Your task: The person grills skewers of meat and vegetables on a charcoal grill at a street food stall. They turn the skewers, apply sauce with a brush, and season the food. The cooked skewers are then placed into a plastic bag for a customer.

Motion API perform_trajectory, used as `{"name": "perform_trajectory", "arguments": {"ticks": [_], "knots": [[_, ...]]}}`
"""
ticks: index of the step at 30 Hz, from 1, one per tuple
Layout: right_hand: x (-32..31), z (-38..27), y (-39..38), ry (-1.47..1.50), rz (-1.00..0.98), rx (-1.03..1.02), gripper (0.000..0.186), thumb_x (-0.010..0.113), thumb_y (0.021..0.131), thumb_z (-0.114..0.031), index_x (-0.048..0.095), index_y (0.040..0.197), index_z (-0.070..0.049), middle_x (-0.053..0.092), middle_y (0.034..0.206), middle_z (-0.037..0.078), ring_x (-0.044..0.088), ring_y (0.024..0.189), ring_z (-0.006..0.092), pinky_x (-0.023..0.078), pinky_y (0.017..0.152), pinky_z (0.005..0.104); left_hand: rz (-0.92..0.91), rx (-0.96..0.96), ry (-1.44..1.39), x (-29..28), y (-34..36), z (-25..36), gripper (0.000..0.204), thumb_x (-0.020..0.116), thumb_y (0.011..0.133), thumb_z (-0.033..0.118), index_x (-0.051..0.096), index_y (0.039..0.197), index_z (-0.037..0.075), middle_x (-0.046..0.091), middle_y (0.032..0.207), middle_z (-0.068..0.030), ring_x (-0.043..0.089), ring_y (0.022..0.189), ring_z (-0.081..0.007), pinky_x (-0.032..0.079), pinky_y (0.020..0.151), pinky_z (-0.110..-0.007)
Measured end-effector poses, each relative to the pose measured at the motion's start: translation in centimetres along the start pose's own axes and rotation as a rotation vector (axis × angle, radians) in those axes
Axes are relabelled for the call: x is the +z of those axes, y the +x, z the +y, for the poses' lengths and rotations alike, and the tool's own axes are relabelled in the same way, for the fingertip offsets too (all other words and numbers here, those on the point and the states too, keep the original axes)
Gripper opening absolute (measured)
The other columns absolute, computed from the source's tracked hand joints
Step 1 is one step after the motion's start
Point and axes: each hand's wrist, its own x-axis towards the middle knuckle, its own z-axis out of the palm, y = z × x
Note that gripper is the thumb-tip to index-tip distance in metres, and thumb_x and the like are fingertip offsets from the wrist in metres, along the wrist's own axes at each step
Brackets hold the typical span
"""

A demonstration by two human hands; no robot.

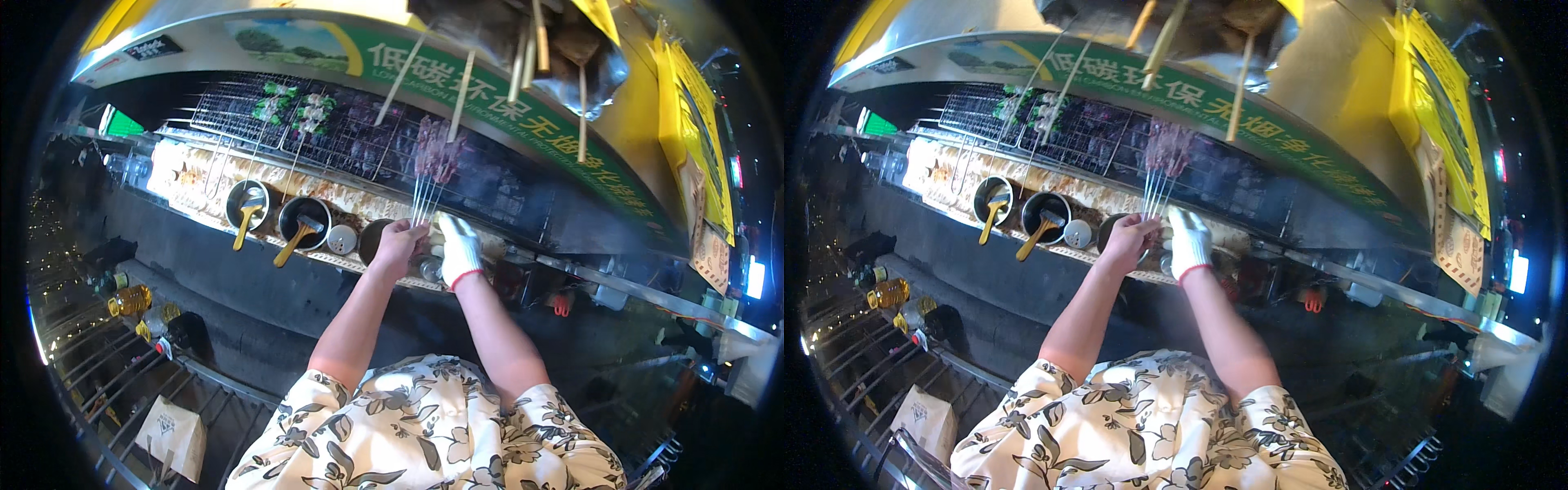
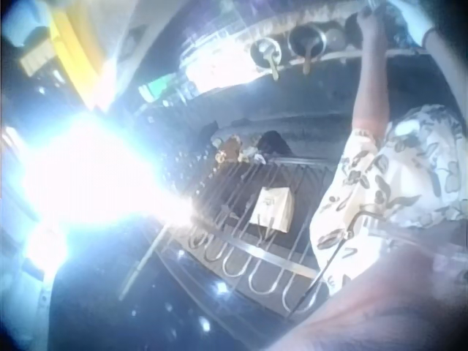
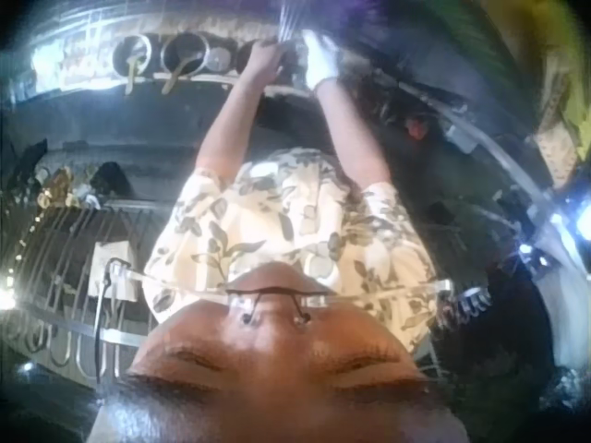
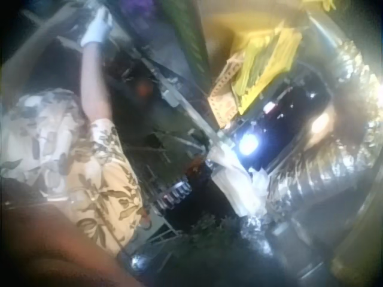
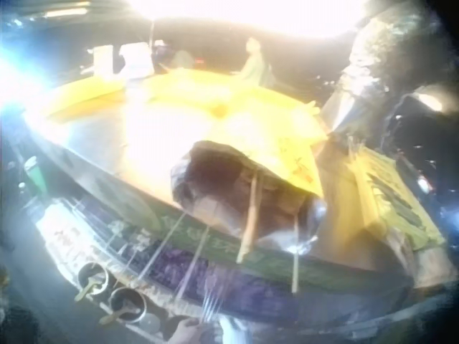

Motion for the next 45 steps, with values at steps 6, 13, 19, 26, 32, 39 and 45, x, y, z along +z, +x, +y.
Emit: {"name": "perform_trajectory", "arguments": {"ticks": [6,13,19,26,32,39,45], "knots": [[-4.4,3.1,-5.3,-0.671,-0.296,-0.148,0.034,0.071,0.094,-0.019,0.07,0.127,-0.008,0.075,0.098,0.013,0.068,0.076,0.016,0.055,0.072,0.0307,-0.026,0.049,-0.003,-1.8,-3.1,-0.4,0.025,0.073,0.097,0.017,0.067,0.117,0.003,0.068,0.098,-0.0021,0.066,0.089,-0.0121,0.054,0.078,-0.028],[3.9,10.0,-0.4,-1.211,-0.43,-0.743,0.031,0.072,0.088,-0.019,0.069,0.117,-0.007,0.069,0.106,0.022,0.067,0.1,0.0409,0.054,0.088,0.0491,0.18,-0.046,0.063,-10.9,-14.8,-4.0,0.037,0.072,0.097,0.017,0.062,0.13,0.002,0.07,0.108,-0.0028,0.065,0.09,-0.0104,0.055,0.076,-0.028],[9.1,11.9,5.2,-1.287,-0.304,-0.731,0.032,0.075,0.085,-0.028,0.069,0.108,-0.007,0.07,0.099,0.021,0.068,0.095,0.0412,0.055,0.082,0.0497,0.353,-0.1,-0.006,-16.3,-19.4,-7.9,0.032,0.071,0.098,0.012,0.063,0.127,0.002,0.07,0.105,-0.0032,0.064,0.086,-0.0103,0.055,0.074,-0.027],[6.0,11.9,5.3,-1.414,-0.266,-0.809,0.016,0.063,0.091,-0.023,0.072,0.092,-0.01,0.071,0.094,0.017,0.069,0.091,0.0377,0.056,0.08,0.0482,0.303,-0.065,-0.008,-15.4,-17.6,-7.5,0.033,0.072,0.097,0.014,0.064,0.127,0.003,0.07,0.105,-0.0034,0.064,0.086,-0.01,0.054,0.074,-0.027],[1.6,7.8,-2.1,-1.129,-0.42,-0.937,0.016,0.063,0.093,-0.018,0.073,0.099,-0.007,0.072,0.095,0.013,0.069,0.09,0.0343,0.056,0.083,0.0444,0.187,0.176,0.138,-9.1,-11.3,-4.4,0.04,0.066,0.102,0.019,0.058,0.137,0.001,0.068,0.118,-0.0072,0.065,0.103,-0.0152,0.054,0.086,-0.03],[-0.9,-5.8,-3.8,-0.93,-0.303,-0.985,0.018,0.072,0.091,-0.019,0.076,0.103,-0.006,0.075,0.098,0.014,0.073,0.09,0.028,0.058,0.082,0.0378,0.063,0.189,0.106,-2.8,-3.9,-2.8,0.044,0.063,0.104,0.022,0.054,0.142,0.001,0.068,0.117,-0.0099,0.066,0.1,-0.0174,0.058,0.084,-0.035],[3.3,-14.9,12.5,-0.952,-0.048,-1.025,0.049,0.065,0.093,-0.042,0.07,0.122,-0.002,0.072,0.12,0.016,0.066,0.114,0.0314,0.047,0.104,0.0414,0.304,0.437,0.424,-0.6,-2.0,-1.5,0.031,0.072,0.093,0.02,0.073,0.116,-0.001,0.077,0.097,-0.0164,0.074,0.089,-0.0198,0.056,0.081,-0.032]]}}
